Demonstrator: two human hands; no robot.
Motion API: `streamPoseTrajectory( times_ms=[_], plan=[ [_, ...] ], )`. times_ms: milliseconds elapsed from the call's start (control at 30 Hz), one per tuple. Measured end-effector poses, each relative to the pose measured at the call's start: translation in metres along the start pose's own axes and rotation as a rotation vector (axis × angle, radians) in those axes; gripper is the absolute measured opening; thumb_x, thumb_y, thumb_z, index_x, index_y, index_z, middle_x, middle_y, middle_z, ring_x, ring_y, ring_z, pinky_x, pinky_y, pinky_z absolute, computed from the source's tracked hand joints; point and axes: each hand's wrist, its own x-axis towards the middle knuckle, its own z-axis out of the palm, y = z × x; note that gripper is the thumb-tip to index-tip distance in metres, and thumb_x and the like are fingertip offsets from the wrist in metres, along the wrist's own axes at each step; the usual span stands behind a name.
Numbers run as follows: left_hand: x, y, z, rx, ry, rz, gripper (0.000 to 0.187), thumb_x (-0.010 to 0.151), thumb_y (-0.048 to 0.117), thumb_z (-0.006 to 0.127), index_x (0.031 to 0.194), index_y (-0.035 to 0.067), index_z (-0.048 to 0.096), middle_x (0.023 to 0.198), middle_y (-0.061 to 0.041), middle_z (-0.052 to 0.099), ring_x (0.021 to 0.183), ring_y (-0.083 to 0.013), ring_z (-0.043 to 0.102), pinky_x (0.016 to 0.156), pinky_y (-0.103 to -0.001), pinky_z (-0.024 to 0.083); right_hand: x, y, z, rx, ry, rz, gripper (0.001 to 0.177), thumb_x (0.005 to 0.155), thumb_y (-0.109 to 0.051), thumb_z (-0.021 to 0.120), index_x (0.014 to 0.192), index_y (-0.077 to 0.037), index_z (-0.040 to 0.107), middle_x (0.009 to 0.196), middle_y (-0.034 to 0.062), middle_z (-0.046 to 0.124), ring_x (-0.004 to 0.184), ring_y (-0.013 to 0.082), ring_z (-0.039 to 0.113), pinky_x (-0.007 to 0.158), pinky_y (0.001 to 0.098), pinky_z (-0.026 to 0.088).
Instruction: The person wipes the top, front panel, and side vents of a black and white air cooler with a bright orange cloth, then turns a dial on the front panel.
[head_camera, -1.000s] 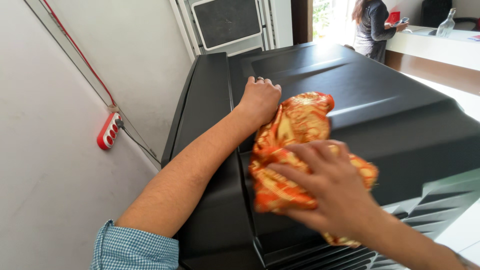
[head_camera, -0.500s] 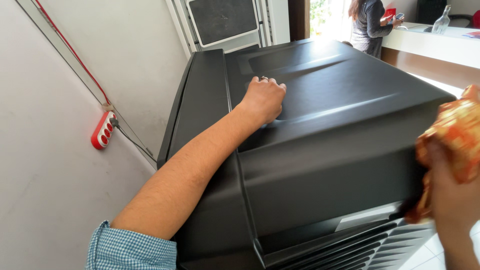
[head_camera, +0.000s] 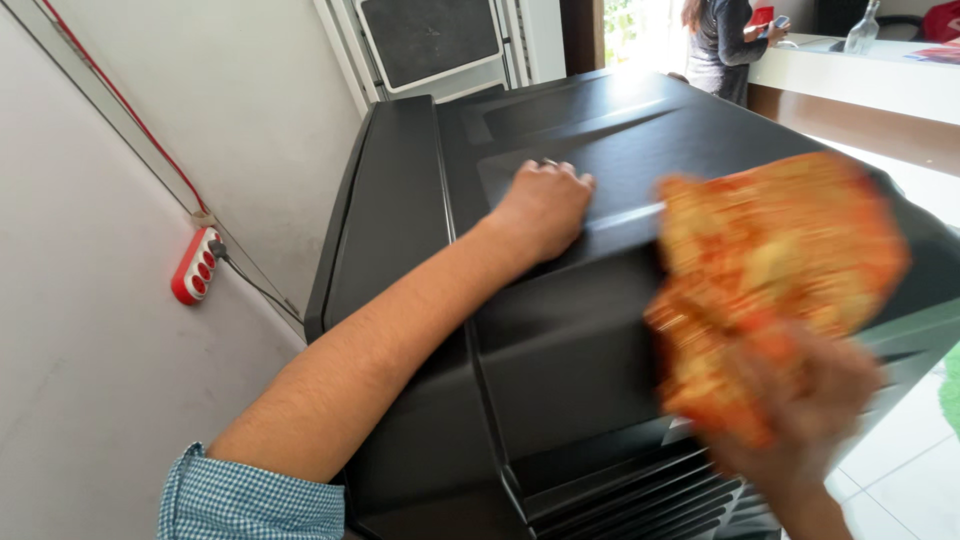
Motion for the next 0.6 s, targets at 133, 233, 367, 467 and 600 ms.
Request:
streamPoseTrajectory(
  times_ms=[133,233,367,467,600],
  plan=[
    [-0.003,0.036,-0.017,-0.108,0.155,0.110,0.022,0.083,0.006,0.066,0.105,0.005,0.064,0.101,-0.016,0.070,0.101,-0.0325,0.070,0.084,-0.043,0.055,-0.001,0.062,-0.005,0.444,0.155,0.719,0.053,0.100,-0.051,0.079,0.136,-0.015,0.065,0.138,0.0213,0.055,0.125,0.0373,0.048,0.113,0.0552,0.036],
    [-0.004,0.053,-0.027,-0.191,0.225,0.125,0.019,0.084,0.008,0.065,0.103,0.005,0.063,0.100,-0.015,0.070,0.100,-0.0324,0.071,0.084,-0.044,0.055,-0.009,0.067,-0.004,0.630,0.257,1.017,0.044,0.101,-0.048,0.080,0.131,-0.019,0.067,0.142,0.0255,0.056,0.127,0.0428,0.048,0.117,0.0557,0.036],
    [-0.008,0.066,-0.031,-0.358,0.210,0.101,0.023,0.101,0.025,0.058,0.103,0.003,0.062,0.095,-0.016,0.069,0.096,-0.0339,0.070,0.083,-0.046,0.054,-0.028,0.021,-0.001,0.045,0.169,0.517,0.066,0.105,-0.032,0.078,0.153,-0.006,0.043,0.163,0.0285,0.024,0.151,0.0472,0.020,0.123,0.0638,0.021],
    [-0.011,0.068,-0.032,-0.305,0.212,0.112,0.026,0.102,0.027,0.053,0.102,0.002,0.061,0.094,-0.015,0.069,0.095,-0.0331,0.070,0.082,-0.045,0.054,-0.037,-0.034,0.003,-0.001,0.088,0.433,0.067,0.083,-0.038,0.087,0.136,-0.012,0.055,0.153,0.0225,0.038,0.138,0.0405,0.030,0.115,0.0568,0.029],
    [-0.014,0.069,-0.033,-0.336,0.248,0.117,0.028,0.102,0.029,0.055,0.102,0.002,0.061,0.096,-0.016,0.069,0.095,-0.0334,0.069,0.082,-0.045,0.053,-0.046,-0.065,-0.005,-0.030,-0.080,0.173,0.062,0.064,-0.046,0.087,0.120,-0.024,0.070,0.139,0.0130,0.045,0.131,0.0370,0.036,0.111,0.0523,0.030]
  ],
)
